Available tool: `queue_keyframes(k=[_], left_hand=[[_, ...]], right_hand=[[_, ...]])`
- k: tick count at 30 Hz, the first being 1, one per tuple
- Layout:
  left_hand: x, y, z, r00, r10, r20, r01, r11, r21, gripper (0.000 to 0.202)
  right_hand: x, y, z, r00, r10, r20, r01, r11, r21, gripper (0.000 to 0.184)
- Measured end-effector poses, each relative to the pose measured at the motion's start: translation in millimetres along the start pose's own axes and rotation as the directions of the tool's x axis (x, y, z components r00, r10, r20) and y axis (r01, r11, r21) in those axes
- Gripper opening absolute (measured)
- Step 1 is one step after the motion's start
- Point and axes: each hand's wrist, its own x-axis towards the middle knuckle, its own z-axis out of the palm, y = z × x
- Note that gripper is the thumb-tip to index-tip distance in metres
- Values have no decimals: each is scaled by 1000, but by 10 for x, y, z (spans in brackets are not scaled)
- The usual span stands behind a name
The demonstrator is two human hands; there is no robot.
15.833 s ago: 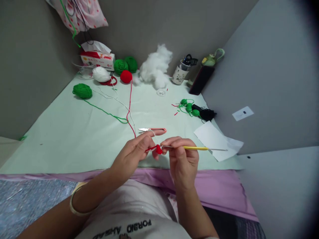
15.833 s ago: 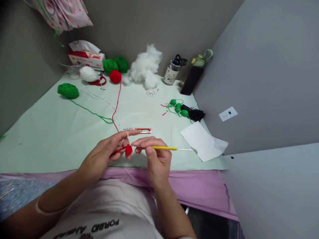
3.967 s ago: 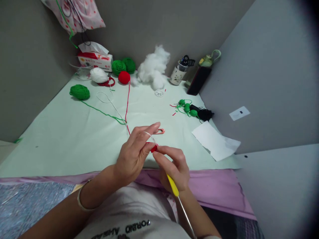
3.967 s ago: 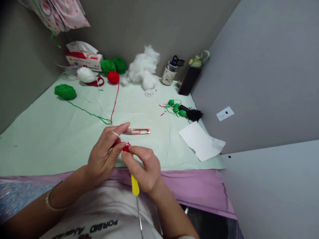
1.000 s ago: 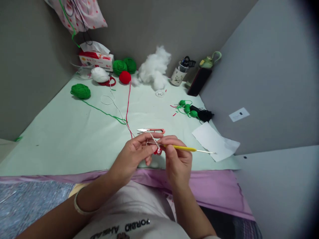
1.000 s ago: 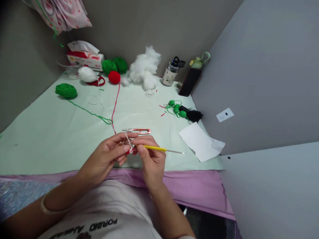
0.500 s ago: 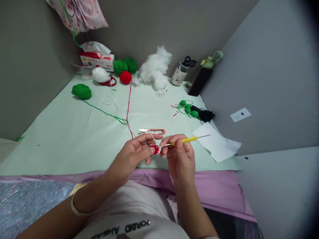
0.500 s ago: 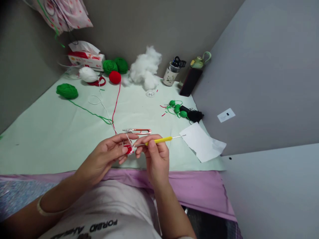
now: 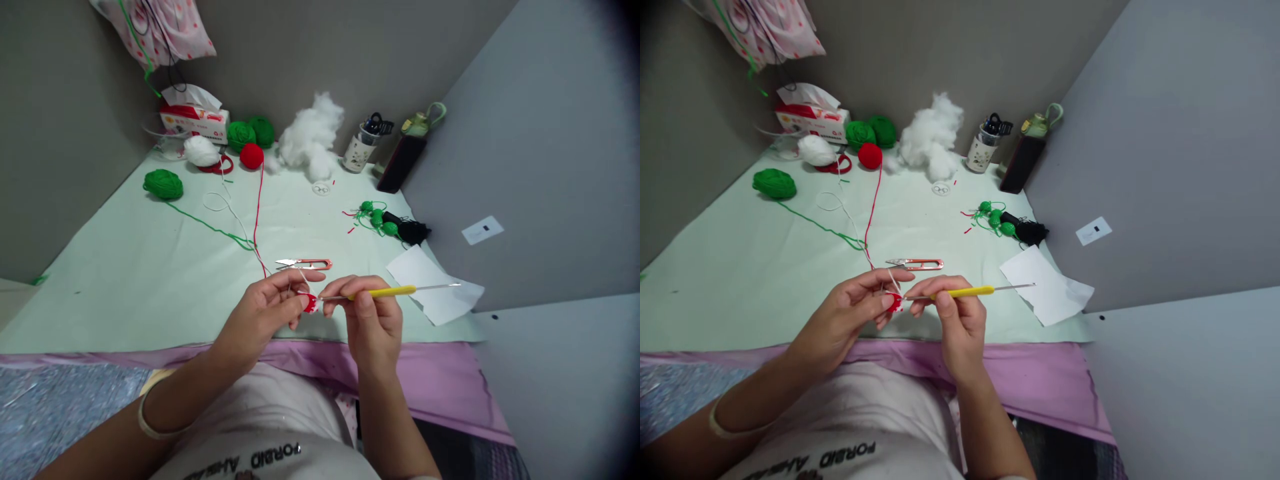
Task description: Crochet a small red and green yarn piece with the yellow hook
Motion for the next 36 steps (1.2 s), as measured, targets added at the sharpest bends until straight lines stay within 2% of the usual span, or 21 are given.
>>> queue_keyframes(k=[10, 17, 23, 28, 33, 36], left_hand=[[-12, 1, 26, 996, 78, -49, -76, 996, 51, 25], [-25, -5, 69, 990, 102, -99, -91, 989, 114, 28], [-24, 14, 83, 978, 149, -146, -131, 983, 127, 28], [-17, 15, 109, 969, 204, -138, -183, 972, 150, 32], [-18, -8, 130, 967, 199, -157, -186, 978, 96, 33], [-23, -45, 120, 947, 275, -166, -246, 953, 177, 41]], right_hand=[[-44, -40, -7, 977, -194, 87, 209, 945, -252, 20], [-103, -38, -10, 934, -328, 143, 357, 827, -434, 23], [-115, -26, 13, 893, -385, 235, 451, 746, -490, 23], [-141, -31, 33, 849, -431, 306, 520, 577, -629, 28], [-187, 17, 49, 786, -485, 382, 583, 377, -720, 47], [-201, 61, 46, 778, -503, 376, 586, 366, -723, 52]])
